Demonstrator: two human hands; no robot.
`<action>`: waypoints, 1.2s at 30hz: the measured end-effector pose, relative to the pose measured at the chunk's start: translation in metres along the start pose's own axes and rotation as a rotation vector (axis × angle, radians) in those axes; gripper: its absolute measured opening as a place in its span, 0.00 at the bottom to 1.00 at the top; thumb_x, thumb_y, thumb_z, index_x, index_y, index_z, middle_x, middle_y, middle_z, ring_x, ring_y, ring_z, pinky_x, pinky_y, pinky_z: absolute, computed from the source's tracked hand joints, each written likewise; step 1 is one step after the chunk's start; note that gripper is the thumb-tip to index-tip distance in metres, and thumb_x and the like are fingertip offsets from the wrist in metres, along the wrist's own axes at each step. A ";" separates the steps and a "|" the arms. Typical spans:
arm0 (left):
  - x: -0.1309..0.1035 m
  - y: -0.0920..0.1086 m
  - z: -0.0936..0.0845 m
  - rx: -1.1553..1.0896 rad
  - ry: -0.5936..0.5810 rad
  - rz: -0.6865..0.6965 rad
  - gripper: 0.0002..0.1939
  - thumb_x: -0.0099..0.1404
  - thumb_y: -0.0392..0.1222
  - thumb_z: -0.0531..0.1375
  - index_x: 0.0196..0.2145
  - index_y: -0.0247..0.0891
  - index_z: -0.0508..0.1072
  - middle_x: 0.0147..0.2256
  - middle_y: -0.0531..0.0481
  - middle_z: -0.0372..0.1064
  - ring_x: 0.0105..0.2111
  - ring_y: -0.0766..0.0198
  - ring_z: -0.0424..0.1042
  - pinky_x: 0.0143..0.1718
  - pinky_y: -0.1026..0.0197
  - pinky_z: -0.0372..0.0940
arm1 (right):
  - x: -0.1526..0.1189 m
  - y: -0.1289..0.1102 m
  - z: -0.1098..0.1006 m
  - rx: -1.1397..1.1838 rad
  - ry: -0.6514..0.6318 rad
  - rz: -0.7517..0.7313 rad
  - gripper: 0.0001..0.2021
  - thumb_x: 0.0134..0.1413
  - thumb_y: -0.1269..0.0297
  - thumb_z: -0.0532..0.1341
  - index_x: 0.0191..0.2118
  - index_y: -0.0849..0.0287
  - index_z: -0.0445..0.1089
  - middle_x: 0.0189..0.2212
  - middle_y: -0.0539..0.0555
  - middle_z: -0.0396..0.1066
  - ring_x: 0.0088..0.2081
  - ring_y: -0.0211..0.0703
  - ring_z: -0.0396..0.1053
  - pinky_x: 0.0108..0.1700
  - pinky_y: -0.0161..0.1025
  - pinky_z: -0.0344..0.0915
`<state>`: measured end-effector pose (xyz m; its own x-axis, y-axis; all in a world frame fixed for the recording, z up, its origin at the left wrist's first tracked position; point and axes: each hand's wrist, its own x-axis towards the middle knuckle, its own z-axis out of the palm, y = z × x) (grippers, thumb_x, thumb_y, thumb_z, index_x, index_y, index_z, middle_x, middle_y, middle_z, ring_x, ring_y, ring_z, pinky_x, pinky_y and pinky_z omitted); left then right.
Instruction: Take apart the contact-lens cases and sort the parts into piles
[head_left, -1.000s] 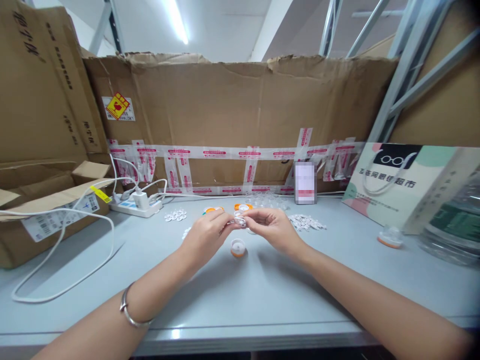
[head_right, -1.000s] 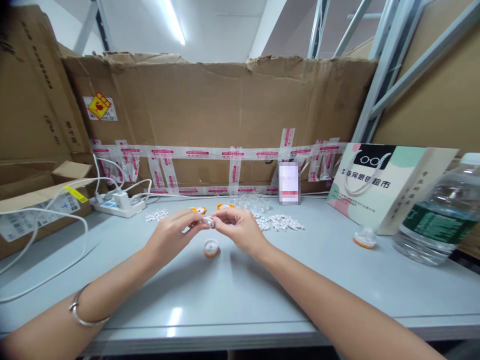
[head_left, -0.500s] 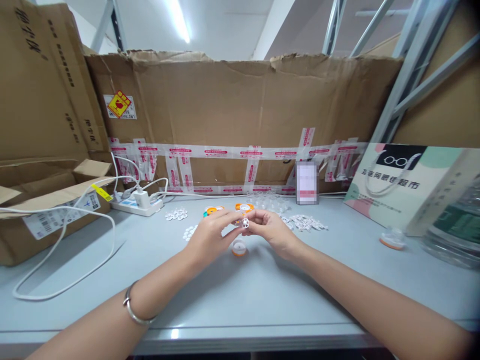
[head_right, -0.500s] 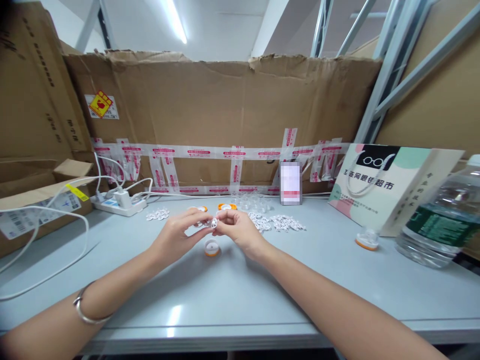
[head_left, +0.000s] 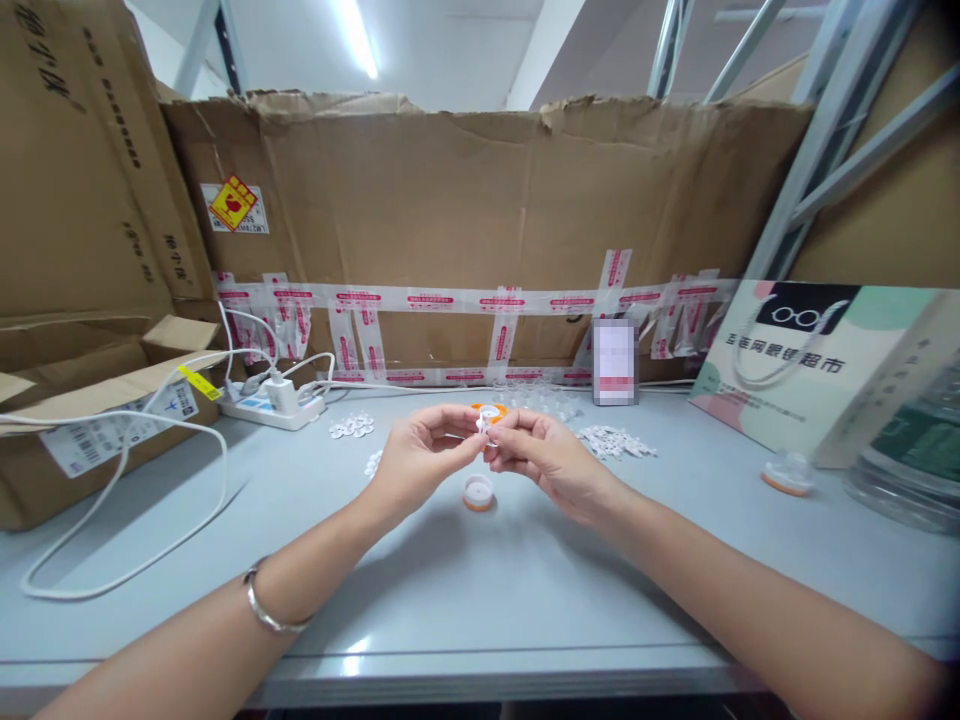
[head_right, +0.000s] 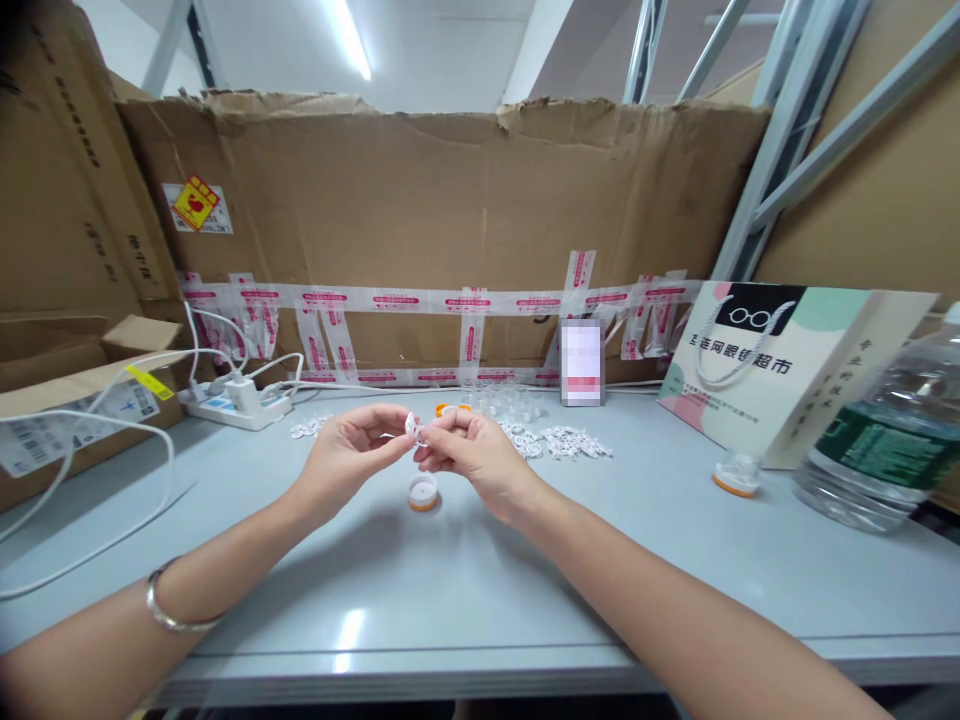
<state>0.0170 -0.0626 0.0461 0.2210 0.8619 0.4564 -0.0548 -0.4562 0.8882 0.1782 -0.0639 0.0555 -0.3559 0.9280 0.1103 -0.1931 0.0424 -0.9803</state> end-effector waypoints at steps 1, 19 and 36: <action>0.000 -0.001 0.000 -0.002 0.005 -0.001 0.10 0.52 0.40 0.63 0.33 0.33 0.71 0.30 0.50 0.71 0.30 0.68 0.71 0.35 0.65 0.69 | 0.001 0.000 0.000 -0.006 0.017 0.022 0.09 0.42 0.63 0.65 0.23 0.61 0.65 0.21 0.48 0.69 0.24 0.32 0.66 0.34 0.35 0.64; 0.003 0.001 -0.014 0.176 -0.092 0.157 0.09 0.52 0.38 0.63 0.31 0.33 0.68 0.29 0.50 0.68 0.29 0.68 0.69 0.35 0.64 0.68 | 0.012 -0.011 -0.036 -0.393 0.037 -0.019 0.10 0.43 0.59 0.63 0.28 0.60 0.65 0.23 0.51 0.72 0.25 0.36 0.69 0.32 0.36 0.66; 0.007 -0.001 -0.013 0.101 0.027 -0.025 0.12 0.56 0.43 0.60 0.36 0.33 0.72 0.30 0.49 0.70 0.30 0.67 0.69 0.34 0.65 0.66 | 0.025 -0.018 -0.079 -1.347 0.329 -0.040 0.12 0.44 0.58 0.60 0.31 0.60 0.75 0.23 0.54 0.72 0.27 0.44 0.68 0.28 0.37 0.60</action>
<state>0.0056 -0.0529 0.0492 0.1947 0.8784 0.4364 0.0493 -0.4531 0.8901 0.2447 -0.0120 0.0626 -0.1051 0.9533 0.2832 0.8908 0.2169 -0.3994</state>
